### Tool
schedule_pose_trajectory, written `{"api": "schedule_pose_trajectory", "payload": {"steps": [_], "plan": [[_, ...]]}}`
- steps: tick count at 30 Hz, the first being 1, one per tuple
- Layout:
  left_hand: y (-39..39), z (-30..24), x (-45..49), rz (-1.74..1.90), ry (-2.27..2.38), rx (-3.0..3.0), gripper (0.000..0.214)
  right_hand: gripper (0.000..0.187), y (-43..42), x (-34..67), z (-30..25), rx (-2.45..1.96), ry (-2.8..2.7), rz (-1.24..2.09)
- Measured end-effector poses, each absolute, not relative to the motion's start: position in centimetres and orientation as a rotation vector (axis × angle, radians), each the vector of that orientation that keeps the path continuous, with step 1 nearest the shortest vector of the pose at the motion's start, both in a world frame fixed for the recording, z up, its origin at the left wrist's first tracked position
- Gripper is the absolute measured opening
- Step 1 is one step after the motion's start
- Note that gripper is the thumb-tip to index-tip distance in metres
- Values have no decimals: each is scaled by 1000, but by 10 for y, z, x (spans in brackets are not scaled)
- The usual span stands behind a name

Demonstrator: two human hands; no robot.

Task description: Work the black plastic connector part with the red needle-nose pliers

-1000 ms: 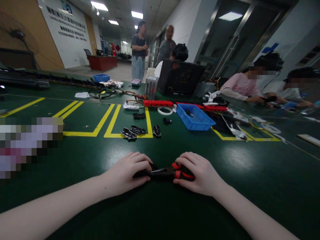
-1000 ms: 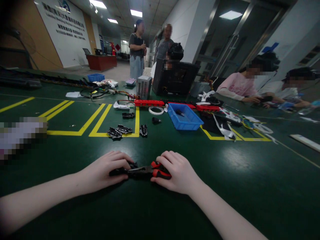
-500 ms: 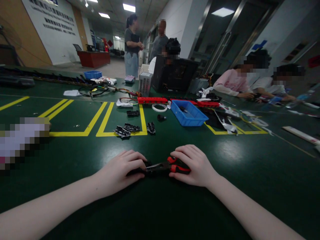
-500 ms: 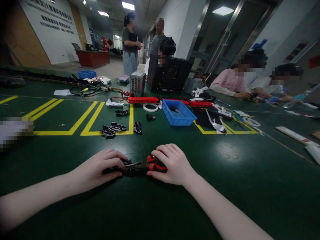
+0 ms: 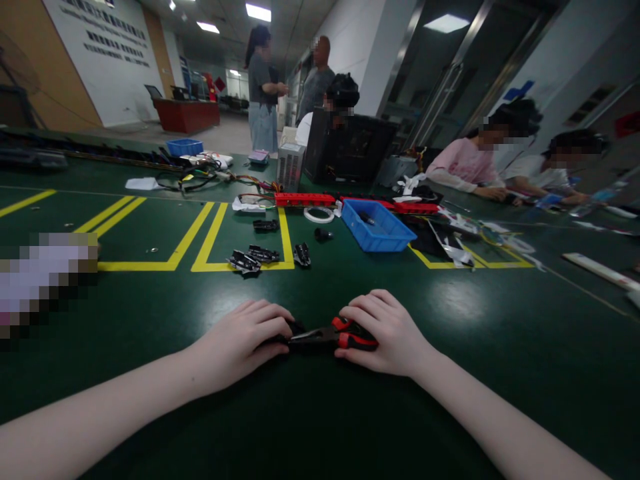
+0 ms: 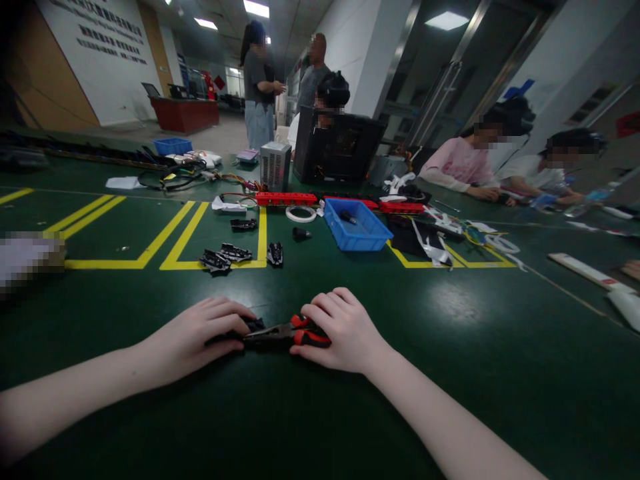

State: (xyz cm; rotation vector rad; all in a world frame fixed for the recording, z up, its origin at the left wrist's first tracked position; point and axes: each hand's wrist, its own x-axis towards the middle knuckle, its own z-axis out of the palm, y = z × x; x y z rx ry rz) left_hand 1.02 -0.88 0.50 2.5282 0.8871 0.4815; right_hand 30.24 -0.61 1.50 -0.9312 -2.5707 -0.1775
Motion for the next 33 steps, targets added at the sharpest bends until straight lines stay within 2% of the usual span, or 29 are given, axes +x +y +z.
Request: {"api": "schedule_pose_trajectory", "payload": {"steps": [11,17,33], "plan": [[-11,9,10,545,823,2348,18,41,-8,300,17,-982,-2564,-135],[-12,7,11,521,835,2267,27,40,-7,301,16,-1016,-2545,-91],[-5,7,9,616,823,2212,8,37,-9,296,17,-1061,-2522,67]]}}
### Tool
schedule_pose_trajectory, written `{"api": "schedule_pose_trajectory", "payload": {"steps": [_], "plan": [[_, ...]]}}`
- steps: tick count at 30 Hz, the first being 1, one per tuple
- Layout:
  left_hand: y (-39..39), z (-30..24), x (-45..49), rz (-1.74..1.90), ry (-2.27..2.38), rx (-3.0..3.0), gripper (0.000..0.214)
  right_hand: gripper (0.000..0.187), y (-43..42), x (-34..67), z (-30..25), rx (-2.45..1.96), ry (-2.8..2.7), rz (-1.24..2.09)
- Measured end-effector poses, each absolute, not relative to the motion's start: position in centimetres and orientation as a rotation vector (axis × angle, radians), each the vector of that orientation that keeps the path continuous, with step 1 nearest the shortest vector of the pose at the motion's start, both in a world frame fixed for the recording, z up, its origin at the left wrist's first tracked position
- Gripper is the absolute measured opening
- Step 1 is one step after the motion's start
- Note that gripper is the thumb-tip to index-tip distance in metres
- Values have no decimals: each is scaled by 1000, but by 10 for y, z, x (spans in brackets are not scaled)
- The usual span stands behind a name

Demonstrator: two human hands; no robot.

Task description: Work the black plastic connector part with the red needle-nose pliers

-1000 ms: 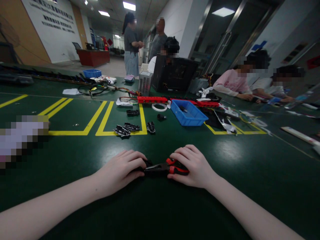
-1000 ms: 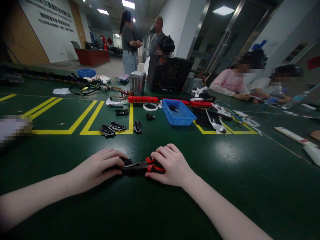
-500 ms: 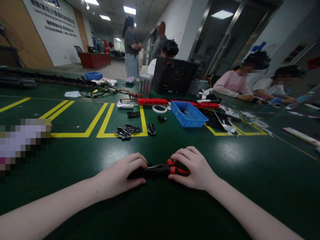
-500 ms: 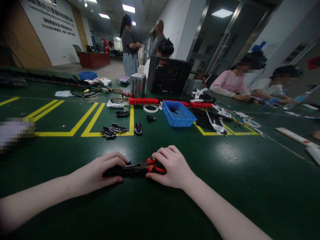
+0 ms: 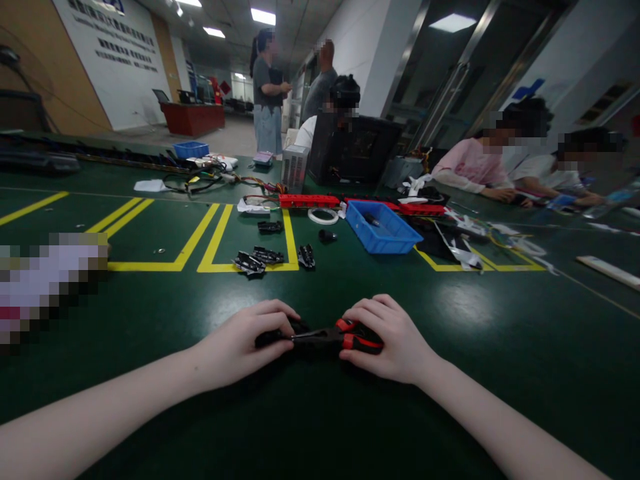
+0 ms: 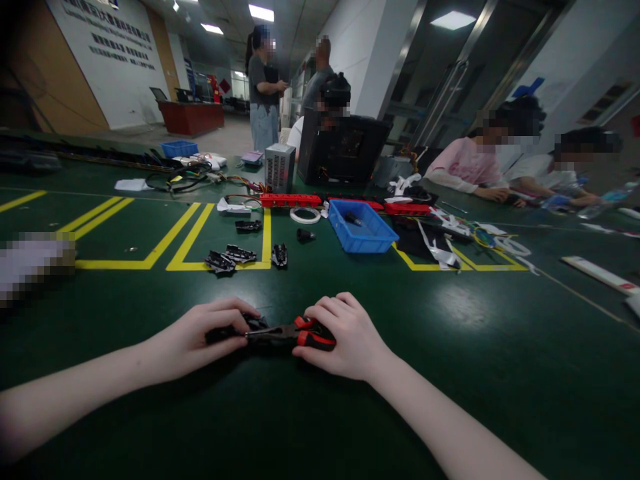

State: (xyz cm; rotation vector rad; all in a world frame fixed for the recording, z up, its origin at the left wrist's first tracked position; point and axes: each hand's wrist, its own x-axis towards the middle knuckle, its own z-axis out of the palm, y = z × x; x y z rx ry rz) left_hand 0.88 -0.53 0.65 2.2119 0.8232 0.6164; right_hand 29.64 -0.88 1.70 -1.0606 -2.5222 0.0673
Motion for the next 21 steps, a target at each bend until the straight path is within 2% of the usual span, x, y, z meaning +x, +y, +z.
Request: {"api": "schedule_pose_trajectory", "payload": {"steps": [21], "plan": [[-7,16,9,586,844,2157,9,36,-6,297,11,-1056,-2480,83]]}}
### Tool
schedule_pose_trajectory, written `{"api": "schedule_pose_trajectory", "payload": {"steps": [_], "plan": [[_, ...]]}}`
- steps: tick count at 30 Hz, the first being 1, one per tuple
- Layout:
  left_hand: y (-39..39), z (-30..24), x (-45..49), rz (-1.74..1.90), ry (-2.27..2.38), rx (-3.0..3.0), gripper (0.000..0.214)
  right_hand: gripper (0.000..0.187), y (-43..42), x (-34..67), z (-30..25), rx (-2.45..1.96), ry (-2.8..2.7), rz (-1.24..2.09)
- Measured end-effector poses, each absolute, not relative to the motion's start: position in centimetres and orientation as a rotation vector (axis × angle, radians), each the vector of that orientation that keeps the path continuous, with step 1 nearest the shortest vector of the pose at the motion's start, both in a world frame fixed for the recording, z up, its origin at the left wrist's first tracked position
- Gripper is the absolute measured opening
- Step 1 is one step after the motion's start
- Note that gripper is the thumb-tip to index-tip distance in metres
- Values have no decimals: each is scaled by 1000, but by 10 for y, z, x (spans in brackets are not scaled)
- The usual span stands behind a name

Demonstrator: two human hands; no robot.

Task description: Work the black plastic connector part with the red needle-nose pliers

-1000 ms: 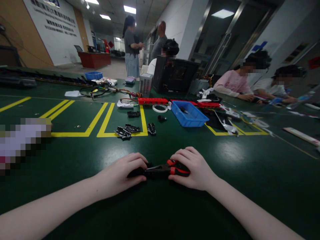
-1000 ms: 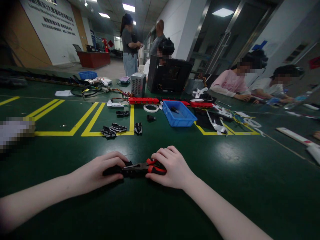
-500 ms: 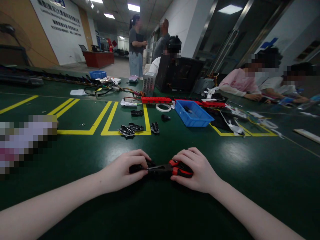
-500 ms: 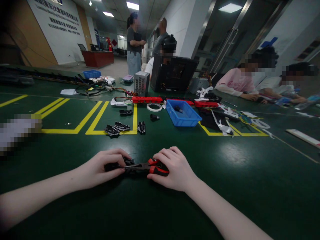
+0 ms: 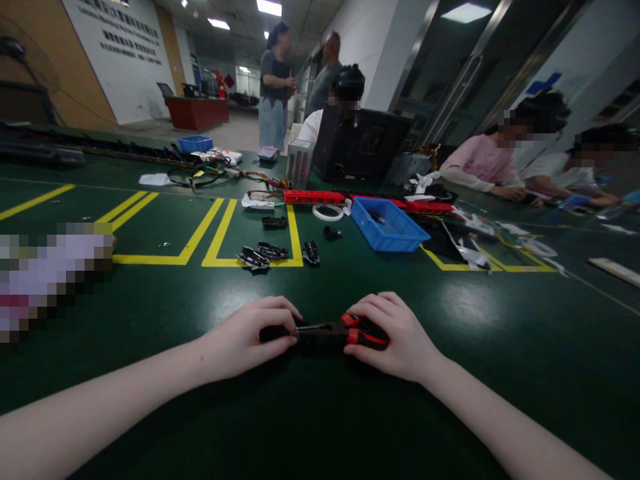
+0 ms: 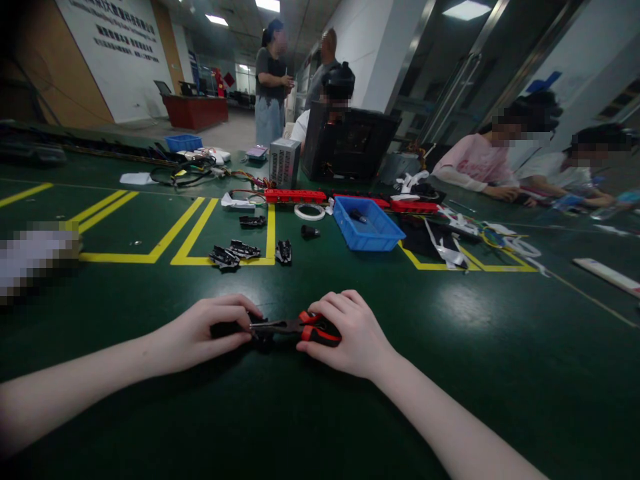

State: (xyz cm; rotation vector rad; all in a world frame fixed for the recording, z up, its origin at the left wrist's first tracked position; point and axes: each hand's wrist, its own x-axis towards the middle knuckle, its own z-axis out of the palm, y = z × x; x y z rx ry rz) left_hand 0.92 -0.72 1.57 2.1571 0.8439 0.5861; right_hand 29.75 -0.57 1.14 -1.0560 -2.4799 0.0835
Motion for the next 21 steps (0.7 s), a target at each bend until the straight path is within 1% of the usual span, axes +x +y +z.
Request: {"api": "schedule_pose_trajectory", "payload": {"steps": [5,13,21], "plan": [[-7,15,9,590,839,2168,10,40,-4,301,9,-1022,-2445,71],[-6,16,10,571,840,2147,10,40,-3,300,6,-989,-2469,81],[-6,13,9,587,821,2155,10,36,-5,296,10,-1003,-2503,146]]}}
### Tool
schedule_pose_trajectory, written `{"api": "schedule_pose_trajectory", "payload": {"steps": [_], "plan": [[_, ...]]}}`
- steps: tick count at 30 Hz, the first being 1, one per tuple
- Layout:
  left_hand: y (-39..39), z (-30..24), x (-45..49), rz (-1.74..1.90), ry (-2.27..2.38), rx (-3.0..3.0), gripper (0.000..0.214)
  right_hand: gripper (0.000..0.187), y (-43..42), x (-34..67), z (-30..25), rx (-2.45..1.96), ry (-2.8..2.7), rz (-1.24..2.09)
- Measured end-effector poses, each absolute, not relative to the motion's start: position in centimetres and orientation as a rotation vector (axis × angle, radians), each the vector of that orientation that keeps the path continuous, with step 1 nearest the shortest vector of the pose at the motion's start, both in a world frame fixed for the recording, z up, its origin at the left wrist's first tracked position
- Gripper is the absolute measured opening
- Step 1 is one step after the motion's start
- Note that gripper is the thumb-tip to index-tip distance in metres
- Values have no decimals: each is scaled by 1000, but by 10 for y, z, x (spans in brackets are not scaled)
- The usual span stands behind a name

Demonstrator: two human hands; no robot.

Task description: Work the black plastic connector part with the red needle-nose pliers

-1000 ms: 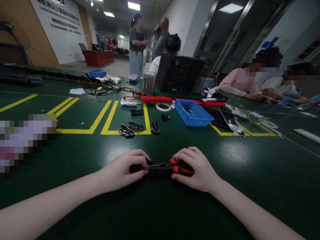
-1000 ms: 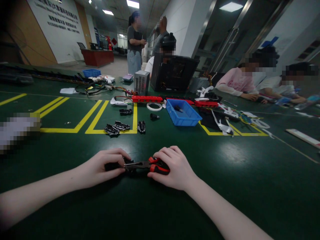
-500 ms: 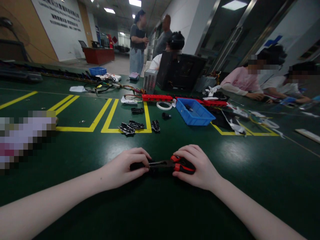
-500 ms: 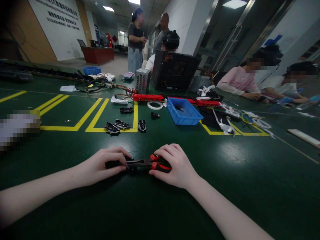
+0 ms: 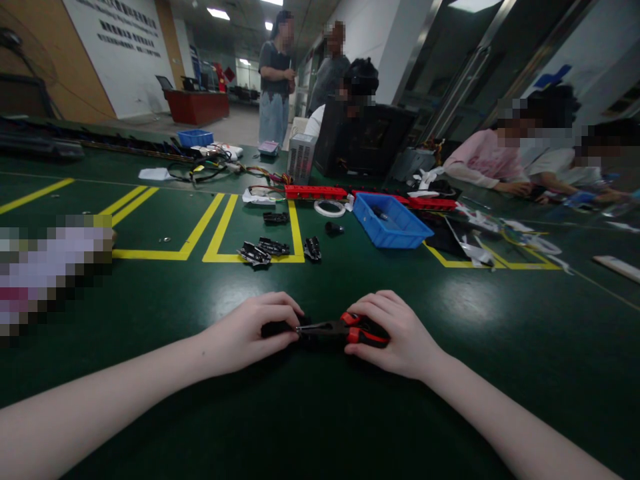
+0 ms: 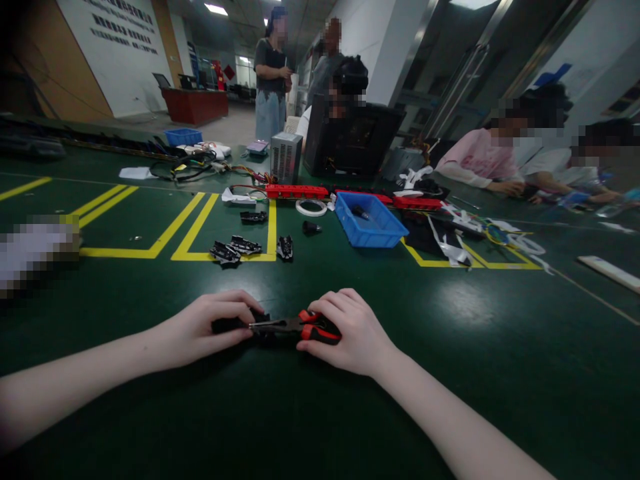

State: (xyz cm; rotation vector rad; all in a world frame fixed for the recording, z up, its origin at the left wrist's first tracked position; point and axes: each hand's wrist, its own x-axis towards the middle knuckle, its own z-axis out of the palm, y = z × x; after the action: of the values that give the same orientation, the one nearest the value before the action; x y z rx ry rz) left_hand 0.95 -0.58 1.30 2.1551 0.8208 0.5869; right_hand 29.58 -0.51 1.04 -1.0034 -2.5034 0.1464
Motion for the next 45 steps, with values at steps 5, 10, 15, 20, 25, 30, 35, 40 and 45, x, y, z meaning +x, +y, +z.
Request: {"api": "schedule_pose_trajectory", "payload": {"steps": [5,10,15,20,25,30,35,40,45], "plan": [[-5,12,10,586,868,2116,7,36,-5,296,12,-982,-2506,103],[-5,11,10,571,872,2117,9,38,-5,298,12,-949,-2539,-45],[-5,11,8,549,878,2132,12,38,-6,298,12,-926,-2532,-128],[-5,9,8,596,865,2178,11,35,-6,298,13,-924,-2494,-142],[-6,10,7,662,848,2164,12,33,-5,299,12,-946,-2478,-118],[-6,10,7,686,833,2140,13,32,-4,299,11,-977,-2473,-71],[-4,9,7,710,814,2105,13,27,-5,298,12,-990,-2481,-1],[-4,10,7,685,805,2089,12,29,-5,298,10,-1009,-2482,6],[-5,12,7,679,825,2067,12,29,-5,300,8,-1009,-2484,-15]]}}
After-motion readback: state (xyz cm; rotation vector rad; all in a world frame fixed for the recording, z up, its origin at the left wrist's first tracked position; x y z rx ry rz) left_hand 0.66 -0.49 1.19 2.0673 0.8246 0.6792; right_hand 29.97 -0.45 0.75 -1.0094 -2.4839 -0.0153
